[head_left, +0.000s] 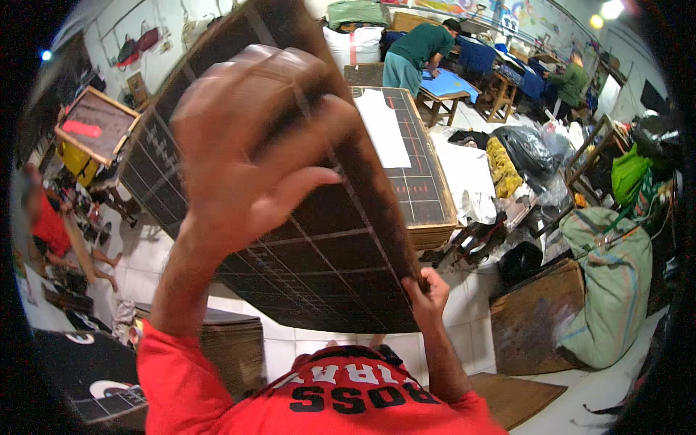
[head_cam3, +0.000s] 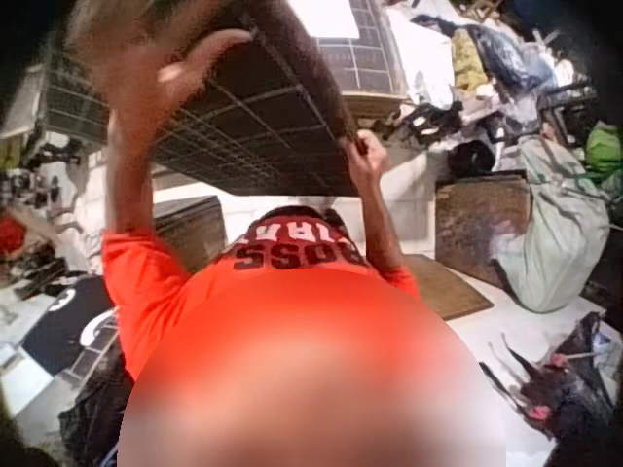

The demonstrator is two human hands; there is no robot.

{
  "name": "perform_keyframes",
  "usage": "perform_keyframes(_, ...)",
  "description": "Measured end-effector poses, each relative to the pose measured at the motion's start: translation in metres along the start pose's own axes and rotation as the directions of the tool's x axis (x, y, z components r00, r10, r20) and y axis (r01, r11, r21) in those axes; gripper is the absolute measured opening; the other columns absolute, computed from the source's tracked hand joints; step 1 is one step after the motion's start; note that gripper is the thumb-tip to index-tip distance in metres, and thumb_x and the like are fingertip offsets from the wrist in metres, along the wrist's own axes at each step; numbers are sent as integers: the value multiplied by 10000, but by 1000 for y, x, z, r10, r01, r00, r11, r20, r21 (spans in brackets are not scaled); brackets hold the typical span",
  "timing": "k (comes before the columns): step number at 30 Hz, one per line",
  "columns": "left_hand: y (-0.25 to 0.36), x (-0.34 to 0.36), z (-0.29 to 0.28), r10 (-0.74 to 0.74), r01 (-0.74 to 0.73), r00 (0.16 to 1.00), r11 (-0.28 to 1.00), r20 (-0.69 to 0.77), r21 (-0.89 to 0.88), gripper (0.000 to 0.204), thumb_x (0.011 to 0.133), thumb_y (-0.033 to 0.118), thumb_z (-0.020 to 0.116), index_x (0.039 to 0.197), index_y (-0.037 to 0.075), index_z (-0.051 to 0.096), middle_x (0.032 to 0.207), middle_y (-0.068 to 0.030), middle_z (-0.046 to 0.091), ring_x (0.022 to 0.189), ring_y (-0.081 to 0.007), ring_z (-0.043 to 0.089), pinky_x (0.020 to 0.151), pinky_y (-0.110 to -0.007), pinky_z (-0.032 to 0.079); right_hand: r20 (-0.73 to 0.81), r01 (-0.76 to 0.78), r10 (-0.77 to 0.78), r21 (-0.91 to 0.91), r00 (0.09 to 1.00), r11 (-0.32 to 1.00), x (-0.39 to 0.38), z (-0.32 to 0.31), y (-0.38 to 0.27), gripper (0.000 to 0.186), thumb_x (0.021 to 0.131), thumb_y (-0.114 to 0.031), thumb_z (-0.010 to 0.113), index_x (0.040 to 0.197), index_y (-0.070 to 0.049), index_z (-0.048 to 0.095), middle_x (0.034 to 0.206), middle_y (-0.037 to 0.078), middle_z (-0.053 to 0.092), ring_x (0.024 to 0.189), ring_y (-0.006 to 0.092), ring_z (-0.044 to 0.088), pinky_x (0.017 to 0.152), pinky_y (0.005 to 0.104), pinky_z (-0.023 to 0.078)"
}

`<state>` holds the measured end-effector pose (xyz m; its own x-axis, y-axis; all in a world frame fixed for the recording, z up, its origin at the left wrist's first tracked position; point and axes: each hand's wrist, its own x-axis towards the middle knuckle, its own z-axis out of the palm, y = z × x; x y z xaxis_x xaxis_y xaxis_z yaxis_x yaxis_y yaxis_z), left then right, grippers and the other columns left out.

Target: The person repeatedly picks up a screen printing frame from a stack, places it on a workbench, unfolds a white t-shirt, and lays it flat on the screen. The person then removes the t-shirt and returns the screen to the stack. This cycle is repeated multiple times.

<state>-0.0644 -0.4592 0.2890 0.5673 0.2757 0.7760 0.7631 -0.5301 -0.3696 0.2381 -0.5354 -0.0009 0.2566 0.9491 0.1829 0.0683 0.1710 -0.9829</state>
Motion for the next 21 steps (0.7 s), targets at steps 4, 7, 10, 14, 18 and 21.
perform_keyframes(4,-43,-104,16,-486,491,800,867,-350,-82,675,877,187,788,1459,15,493,1510,-188,475,1389,-353,450,1167,-471,323,-94,83,-54,335,994,939,46,-1,-16,99,921,-77,743,881,-26,667,831,-50,629,739,57,528,675,240,432)
perform_keyframes(7,-81,-258,51,-679,735,661,672,-320,91,720,960,257,712,1530,-13,364,1564,-235,384,1436,-386,374,1199,-482,271,-216,143,-69,352,974,925,82,-31,-29,84,929,-112,739,908,-39,701,874,-28,673,772,78,574,713,252,459)
perform_keyframes(10,-67,-387,87,-907,923,23,-142,421,-357,757,970,478,671,1491,-8,414,1505,-193,435,1391,-298,423,1167,-416,324,-284,72,27,331,958,941,131,-62,-42,133,935,-156,746,956,-25,728,867,-10,701,716,81,591,688,246,464)
perform_keyframes(14,-3,-408,128,-903,781,128,-164,410,-603,359,1013,377,661,784,109,597,654,84,451,595,-46,383,531,-275,288,-314,45,39,258,948,965,182,-75,-55,237,915,-237,781,966,-12,728,969,26,725,871,110,631,740,278,490)
perform_keyframes(18,-4,-360,139,-910,663,-187,-395,370,-636,497,982,404,702,610,131,516,610,88,437,555,-58,343,515,-294,258,342,-230,83,414,936,881,214,-98,-61,325,998,-218,659,1260,-34,602,1056,50,709,948,160,688,824,331,567)
perform_keyframes(21,-18,-345,143,-881,763,-289,-449,375,-465,530,960,427,724,593,98,528,602,66,477,553,-66,362,510,-304,264,311,-405,322,257,894,877,234,-108,-29,284,1003,-189,632,1249,-51,598,1065,48,694,972,156,664,879,341,540)
